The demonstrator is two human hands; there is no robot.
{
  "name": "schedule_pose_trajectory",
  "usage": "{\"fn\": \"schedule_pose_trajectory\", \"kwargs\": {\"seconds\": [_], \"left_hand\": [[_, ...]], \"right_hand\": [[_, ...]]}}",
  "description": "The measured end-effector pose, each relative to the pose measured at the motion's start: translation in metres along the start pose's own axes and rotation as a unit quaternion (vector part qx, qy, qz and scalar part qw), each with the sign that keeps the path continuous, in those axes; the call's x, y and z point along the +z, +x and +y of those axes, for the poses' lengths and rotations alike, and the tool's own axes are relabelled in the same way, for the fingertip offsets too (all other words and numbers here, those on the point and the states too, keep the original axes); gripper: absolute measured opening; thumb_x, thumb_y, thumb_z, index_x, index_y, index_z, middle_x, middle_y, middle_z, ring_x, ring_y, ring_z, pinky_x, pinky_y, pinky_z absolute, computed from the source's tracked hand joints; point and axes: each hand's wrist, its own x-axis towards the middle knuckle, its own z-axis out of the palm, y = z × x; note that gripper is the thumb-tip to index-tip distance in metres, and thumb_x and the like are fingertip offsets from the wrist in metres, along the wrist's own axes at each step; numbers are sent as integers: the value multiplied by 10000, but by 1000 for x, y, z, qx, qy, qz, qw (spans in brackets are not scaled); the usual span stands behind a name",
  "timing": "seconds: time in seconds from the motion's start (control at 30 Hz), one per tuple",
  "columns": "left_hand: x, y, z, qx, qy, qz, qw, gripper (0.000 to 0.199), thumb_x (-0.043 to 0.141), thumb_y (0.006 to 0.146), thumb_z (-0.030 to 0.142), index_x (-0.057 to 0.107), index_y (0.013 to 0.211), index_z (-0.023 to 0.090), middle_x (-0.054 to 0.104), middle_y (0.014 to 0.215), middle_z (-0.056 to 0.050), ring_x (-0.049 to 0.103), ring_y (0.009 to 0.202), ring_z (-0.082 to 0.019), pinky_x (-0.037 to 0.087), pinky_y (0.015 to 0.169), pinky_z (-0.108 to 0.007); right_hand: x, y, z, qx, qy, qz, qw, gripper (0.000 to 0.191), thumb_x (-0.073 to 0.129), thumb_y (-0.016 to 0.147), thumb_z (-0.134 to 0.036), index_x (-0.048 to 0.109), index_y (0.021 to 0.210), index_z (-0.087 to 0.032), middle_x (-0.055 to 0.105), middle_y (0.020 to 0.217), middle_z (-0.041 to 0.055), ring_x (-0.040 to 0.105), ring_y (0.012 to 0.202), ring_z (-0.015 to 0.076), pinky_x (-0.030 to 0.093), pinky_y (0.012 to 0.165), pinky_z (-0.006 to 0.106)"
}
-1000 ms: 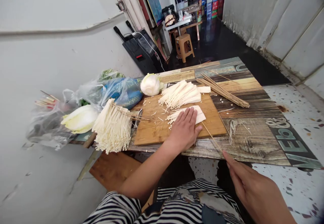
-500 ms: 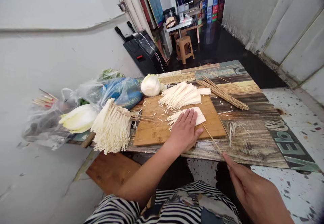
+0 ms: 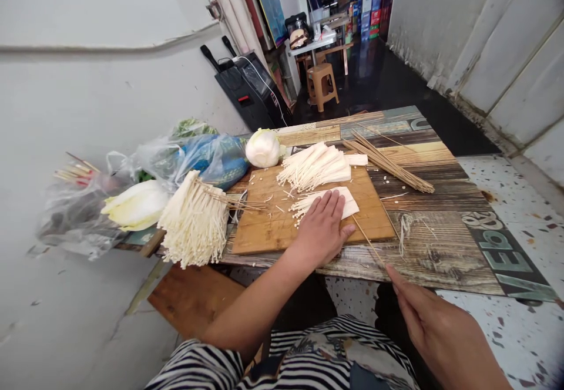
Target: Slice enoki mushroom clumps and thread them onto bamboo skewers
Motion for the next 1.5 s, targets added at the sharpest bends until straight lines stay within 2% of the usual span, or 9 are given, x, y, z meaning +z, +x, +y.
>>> {"fn": "schedule_pose_trajectory", "kwargs": {"seconds": [0.3, 0.6, 0.73, 0.93, 1.1, 1.3, 1.5], "left_hand": [[0, 1, -1, 5, -1, 8, 1000, 656, 263, 987, 509, 259, 1474, 70, 211, 1554, -115, 168, 1447, -239, 162, 1188, -375], [1, 4, -3, 11, -2, -4, 1000, 676, 273, 978, 538, 257, 1477, 82, 211, 1555, -110, 178, 1445, -246, 174, 1183, -380], [0, 4, -4, 15, 0, -5, 1000, 684, 280, 976, 542, 257, 1477, 78, 211, 1553, -118, 183, 1444, -247, 180, 1183, -385], [-1, 3, -3, 19, -6, 1, 1000, 670, 286, 978, 534, 289, 1463, 72, 225, 1547, -126, 193, 1440, -253, 191, 1180, -388], [0, 2, -5, 24, -8, 0, 1000, 676, 274, 980, 535, 275, 1466, 65, 215, 1548, -127, 185, 1442, -250, 192, 1180, -392], [-1, 0, -5, 11, -19, -6, 1000, 781, 246, 965, 582, 167, 1480, 0, 161, 1555, -160, 149, 1449, -243, 172, 1191, -371], [1, 0, -4, 14, -14, 7, 1000, 720, 216, 981, 546, 226, 1464, 12, 168, 1550, -182, 130, 1450, -262, 191, 1182, -404]], "right_hand": [[2, 6, 0, -9, 6, 6, 1000, 373, 397, 899, -69, 564, 1232, -59, 739, 948, 104, 713, 717, 163, 546, 527, 228], [11, 5, 4, 10, 69, 6, 998, 370, 403, 911, -97, 570, 1240, -63, 735, 985, 108, 713, 783, 151, 559, 638, 207], [13, 11, 3, 29, 81, 6, 996, 377, 401, 908, -105, 594, 1232, -89, 739, 971, 99, 715, 774, 158, 563, 641, 220], [15, 22, -2, 34, 92, 15, 995, 362, 392, 923, -121, 603, 1210, -62, 748, 885, 96, 708, 666, 156, 551, 590, 223], [16, 26, -3, 38, 83, 26, 995, 341, 386, 933, -140, 637, 1145, -47, 744, 904, 116, 715, 680, 166, 545, 574, 214], [16, 21, -3, 20, 64, 19, 998, 354, 379, 929, -130, 596, 1190, -32, 743, 904, 123, 717, 715, 170, 551, 582, 219], [12, 17, -3, -9, 49, 6, 999, 404, 341, 905, -75, 532, 1259, -38, 745, 892, 101, 711, 688, 145, 557, 583, 208]]}}
